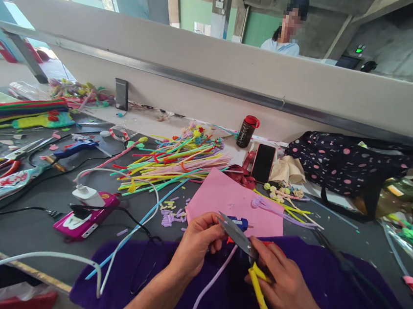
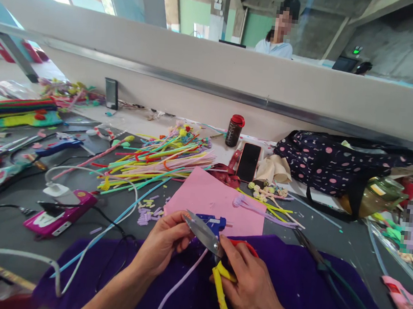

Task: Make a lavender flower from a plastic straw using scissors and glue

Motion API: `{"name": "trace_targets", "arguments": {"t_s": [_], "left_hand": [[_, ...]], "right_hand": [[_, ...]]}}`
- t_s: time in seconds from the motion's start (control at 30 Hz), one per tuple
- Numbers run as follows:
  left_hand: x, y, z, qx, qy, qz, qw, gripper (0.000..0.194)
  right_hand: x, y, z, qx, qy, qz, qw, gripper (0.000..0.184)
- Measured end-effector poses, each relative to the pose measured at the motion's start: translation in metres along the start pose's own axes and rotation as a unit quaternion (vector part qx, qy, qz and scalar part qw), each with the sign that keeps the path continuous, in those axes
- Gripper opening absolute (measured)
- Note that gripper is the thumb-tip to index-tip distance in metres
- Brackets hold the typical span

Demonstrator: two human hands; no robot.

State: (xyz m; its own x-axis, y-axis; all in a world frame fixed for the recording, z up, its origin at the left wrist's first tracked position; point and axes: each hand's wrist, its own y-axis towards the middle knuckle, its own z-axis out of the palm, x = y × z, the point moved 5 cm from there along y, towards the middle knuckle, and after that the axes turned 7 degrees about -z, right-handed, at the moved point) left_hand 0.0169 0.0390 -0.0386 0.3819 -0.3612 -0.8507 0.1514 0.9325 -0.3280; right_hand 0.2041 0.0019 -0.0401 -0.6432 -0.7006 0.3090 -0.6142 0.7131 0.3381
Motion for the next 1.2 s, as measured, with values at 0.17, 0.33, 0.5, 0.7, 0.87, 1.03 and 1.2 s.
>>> {"name": "trace_targets", "arguments": {"t_s": [0.17, 0.33, 0.5, 0.7, 0.87, 1.03, 1.2], "left_hand": [[0.0022, 0.0011, -0.0005, 0.0, -0.006, -0.009, 1.0, 0.007], [0.0033, 0.0019, -0.001, 0.002, -0.008, -0.008, 1.0, 0.006], [0.0014, 0.0011, 0.0008, 0.003, -0.022, -0.008, 1.0, 0.005], [0.0012, -0.0007, 0.005, 0.013, -0.046, -0.017, 0.999, 0.004], [0.0054, 0.0011, 0.0059, 0.031, -0.049, -0.027, 0.998, 0.004], [0.007, 0.0017, 0.0043, 0.031, -0.028, -0.019, 0.999, 0.005], [0.0066, 0.0015, 0.0023, 0.023, -0.025, -0.025, 0.999, 0.007]], "right_hand": [[0.0019, -0.0004, 0.0002, 0.012, 0.025, 0.009, 1.0, 0.061], [0.0021, -0.001, 0.0025, 0.03, 0.027, 0.014, 0.999, 0.063], [0.0028, -0.0001, 0.0005, 0.024, -0.027, 0.006, 0.999, 0.064], [0.0029, 0.0012, 0.0, 0.031, -0.051, 0.013, 0.998, 0.065], [0.0004, -0.002, 0.0035, 0.043, -0.005, 0.021, 0.999, 0.069], [-0.0023, -0.0036, 0.0057, 0.054, 0.035, 0.036, 0.997, 0.068], [-0.0004, 0.0018, -0.0035, 0.029, 0.103, 0.065, 0.992, 0.061]]}}
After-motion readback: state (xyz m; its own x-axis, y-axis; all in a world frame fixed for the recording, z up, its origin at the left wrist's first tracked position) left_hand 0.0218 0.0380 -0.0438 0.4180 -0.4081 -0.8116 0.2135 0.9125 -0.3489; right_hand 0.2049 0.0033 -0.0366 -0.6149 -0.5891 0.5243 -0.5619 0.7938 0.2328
